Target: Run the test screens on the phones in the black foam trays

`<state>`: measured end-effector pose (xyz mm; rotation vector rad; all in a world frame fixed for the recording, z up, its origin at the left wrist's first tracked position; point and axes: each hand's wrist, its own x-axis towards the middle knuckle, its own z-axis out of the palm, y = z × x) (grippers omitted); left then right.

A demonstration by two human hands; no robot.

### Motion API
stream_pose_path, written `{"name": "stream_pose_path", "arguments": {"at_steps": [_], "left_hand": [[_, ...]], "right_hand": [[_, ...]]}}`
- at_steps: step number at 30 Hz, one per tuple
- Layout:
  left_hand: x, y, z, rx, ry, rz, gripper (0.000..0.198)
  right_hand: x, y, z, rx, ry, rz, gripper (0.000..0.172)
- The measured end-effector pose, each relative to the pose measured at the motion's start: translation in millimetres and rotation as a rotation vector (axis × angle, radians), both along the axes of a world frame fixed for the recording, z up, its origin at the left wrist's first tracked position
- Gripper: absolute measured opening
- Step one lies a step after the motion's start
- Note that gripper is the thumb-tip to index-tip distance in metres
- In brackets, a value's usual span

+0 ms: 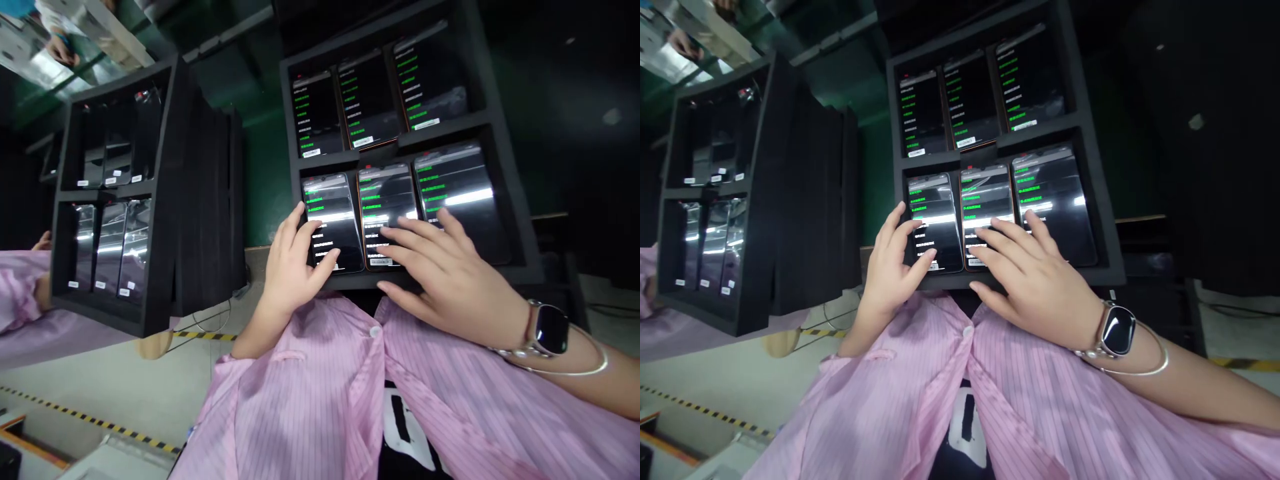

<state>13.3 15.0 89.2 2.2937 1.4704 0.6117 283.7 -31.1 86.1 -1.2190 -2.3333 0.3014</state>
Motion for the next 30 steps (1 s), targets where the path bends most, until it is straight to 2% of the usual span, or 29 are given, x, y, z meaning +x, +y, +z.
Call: {"name": "stream_pose_path", "arguments": {"at_steps": [9,19,24,27,30], "left_hand": [[-2.3,7.1,-0.8,0.015,-0.081,0.007,0.043],[-2.7,8.9,-0.4,0.002,-0.062,0.005,0.037],[-3.0,8.3,0.5,-0.022,-0.085,0.027,0.050],[-4.4,6.6,0.3,-0.021,-0.104,0.013,0.055],[-5.8,7.7,1.1,-0.026,-0.082,-0.004,0.062]], "right_hand": [[-9.0,8.1,6.3,0.016,-0.171,0.010,0.051],[-9.3,8.4,7.9,-0.003,-0.179,0.008,0.058],[19.5,0.7,10.2,-0.006,-0.065,-0.063,0.061],[43.2,-6.7,8.9,-0.021,-0.070,-0.151,0.063],[56.5,-6.4,10.6,-0.040,-0.046,-0.168,0.061]]}}
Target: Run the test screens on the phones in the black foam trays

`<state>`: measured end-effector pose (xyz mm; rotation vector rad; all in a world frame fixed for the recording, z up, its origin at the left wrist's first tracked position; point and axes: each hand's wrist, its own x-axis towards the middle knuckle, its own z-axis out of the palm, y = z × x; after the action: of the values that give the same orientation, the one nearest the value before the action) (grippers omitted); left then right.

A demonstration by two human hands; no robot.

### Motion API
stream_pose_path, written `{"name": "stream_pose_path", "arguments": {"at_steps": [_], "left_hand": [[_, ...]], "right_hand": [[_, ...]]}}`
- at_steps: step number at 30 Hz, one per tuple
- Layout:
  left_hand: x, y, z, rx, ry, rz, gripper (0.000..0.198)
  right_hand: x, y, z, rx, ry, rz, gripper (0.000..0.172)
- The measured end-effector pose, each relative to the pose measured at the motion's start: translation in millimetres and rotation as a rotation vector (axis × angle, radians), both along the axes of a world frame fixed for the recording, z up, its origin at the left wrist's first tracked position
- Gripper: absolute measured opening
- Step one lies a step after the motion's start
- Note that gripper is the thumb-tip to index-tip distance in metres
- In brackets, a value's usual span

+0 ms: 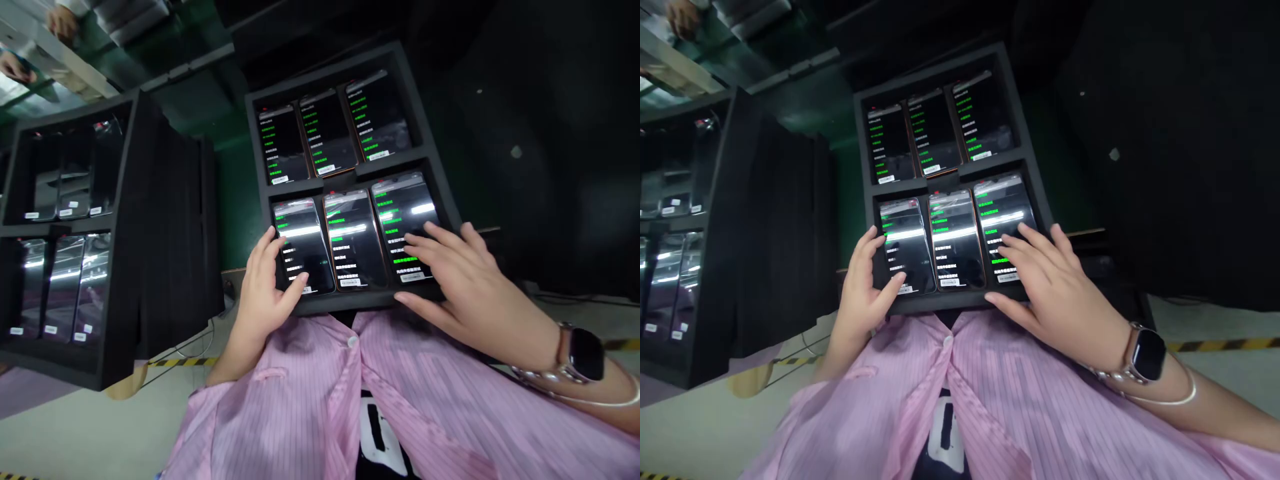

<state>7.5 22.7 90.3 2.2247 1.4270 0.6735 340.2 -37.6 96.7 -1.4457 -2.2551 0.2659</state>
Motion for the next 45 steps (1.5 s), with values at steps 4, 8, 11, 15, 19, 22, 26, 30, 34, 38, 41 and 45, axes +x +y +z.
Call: {"name": "stream_pose_path", "arguments": {"at_steps": [4,8,11,15,19,22,26,30,34,38,41,45], "left_hand": [[1.6,20.5,4.4,0.094,0.023,0.007,0.065],[8.8,67.8,9.9,0.119,0.056,0.070,0.065],[16.1,108.3,12.4,0.040,0.146,0.146,0.064],[24.9,159.9,12.6,-0.071,0.248,0.200,0.063],[29.7,210.1,9.0,-0.114,0.235,0.270,0.062],[30.4,230.1,4.7,-0.082,0.175,0.309,0.060],[27.2,212.0,0.8,-0.015,0.091,0.262,0.070],[23.0,175.9,0.7,-0.056,0.045,0.228,0.071],[23.2,160.0,2.6,-0.045,0.071,0.265,0.064],[26.1,157.2,5.7,-0.025,0.104,0.294,0.054],[27.1,155.7,7.7,-0.025,0.102,0.296,0.048],[26.7,154.2,7.4,-0.010,0.106,0.297,0.044]], "right_hand": [[-1.3,31.4,12.3,0.028,0.059,-0.024,0.056],[-12.2,98.9,14.1,0.014,0.020,-0.006,0.049],[-19.5,155.7,-0.5,-0.040,-0.029,-0.010,0.049],[-24.6,224.1,-23.2,-0.128,-0.103,-0.083,0.054],[-27.0,278.6,-30.2,-0.171,-0.115,-0.150,0.058],[-27.5,290.8,-24.6,-0.116,-0.050,-0.158,0.058],[-26.1,255.8,-11.2,-0.007,0.045,-0.034,0.052],[-25.9,216.2,-6.9,0.044,0.086,0.122,0.046],[-26.7,210.7,-10.2,0.085,0.090,0.195,0.039],[-26.9,214.9,-10.3,0.105,0.094,0.204,0.035],[-27.1,214.5,-9.3,0.099,0.113,0.207,0.032],[-27.6,213.6,-7.9,0.078,0.115,0.193,0.032]]}}
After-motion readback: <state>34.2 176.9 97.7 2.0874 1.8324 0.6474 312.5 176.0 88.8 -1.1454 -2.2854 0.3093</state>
